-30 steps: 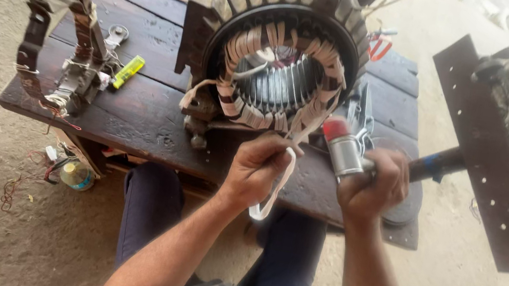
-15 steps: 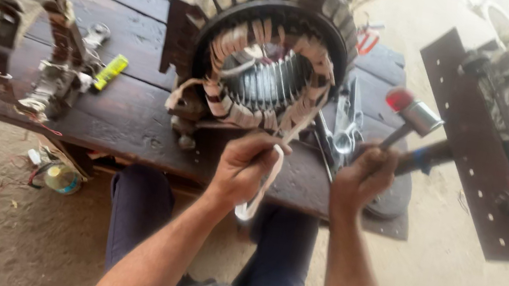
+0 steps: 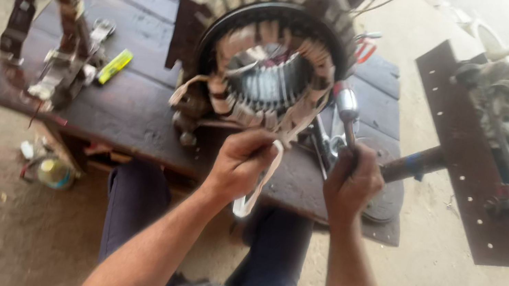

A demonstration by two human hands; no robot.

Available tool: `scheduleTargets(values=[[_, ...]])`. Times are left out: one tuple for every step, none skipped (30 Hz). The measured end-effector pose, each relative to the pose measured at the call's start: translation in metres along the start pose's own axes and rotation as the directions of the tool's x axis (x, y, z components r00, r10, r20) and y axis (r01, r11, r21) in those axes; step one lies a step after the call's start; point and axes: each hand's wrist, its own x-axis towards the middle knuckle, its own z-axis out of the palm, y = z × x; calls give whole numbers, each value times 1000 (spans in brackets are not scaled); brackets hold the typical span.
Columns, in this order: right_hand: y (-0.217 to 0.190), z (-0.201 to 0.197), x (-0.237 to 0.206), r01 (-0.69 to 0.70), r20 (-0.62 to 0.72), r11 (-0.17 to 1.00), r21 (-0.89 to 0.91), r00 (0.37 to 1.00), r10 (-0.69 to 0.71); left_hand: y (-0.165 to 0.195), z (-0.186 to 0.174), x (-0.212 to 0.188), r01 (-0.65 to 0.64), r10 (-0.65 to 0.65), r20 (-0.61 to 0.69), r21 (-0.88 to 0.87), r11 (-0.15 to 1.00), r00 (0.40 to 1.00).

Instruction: The person sits at a workbench rewinding an electric motor stator, threading white insulating strips into the slots between the copper windings and tapping them into place with a mallet. They work around the stator slot by slot, occasionally picking up and repositioning the strips by hand.

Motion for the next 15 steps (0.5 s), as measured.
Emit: scheduleTargets(values=[[-6,-8,3,90,46,996,-21,995,-89,0,0,-1,24,-24,-6,-4,1000,1000],[-12,-15,9,187,77,982,-38,980,-184,0,0,0,-4,4,-1,-4,1000,1000],[-17,-18,18,285,100,957,-50,955,-280,1,-1,1,-39,39,9,0,999,999],[-21,-23,29,378,155,918,-118,920,-359,1,-1,1,-66,66,19,0,998,998],[-24,-29,41,465,220,866,-183,878,-425,2,-2,0,-79,77,25,55,995,997],[-26,-33,54,548,287,802,-240,829,-481,4,-4,0,-91,88,33,110,990,996],[-28,-36,67,551,337,763,-338,828,-448,5,-5,0,-108,103,42,164,981,994],[-30,-40,78,553,381,712,-432,828,-412,6,-5,0,-103,98,38,147,984,994],[-33,-44,87,555,421,649,-521,828,-370,7,-5,0,-98,95,35,127,987,995],[-38,-49,92,589,455,642,-491,802,-387,7,-5,1,-100,98,31,106,989,995],[-44,-54,95,623,487,637,-454,773,-408,8,-4,1,-110,108,23,110,988,994],[-50,-57,98,653,517,633,-415,742,-427,8,-3,1,-118,117,14,116,986,993],[-56,-59,101,712,512,622,-327,686,-516,8,-3,0,-120,120,9,121,985,993],[-60,-61,105,765,502,600,-235,624,-598,8,-1,0,-108,108,5,111,988,994],[-65,-62,110,809,482,570,-140,559,-675,8,-1,-1,-95,95,1,104,990,995]])
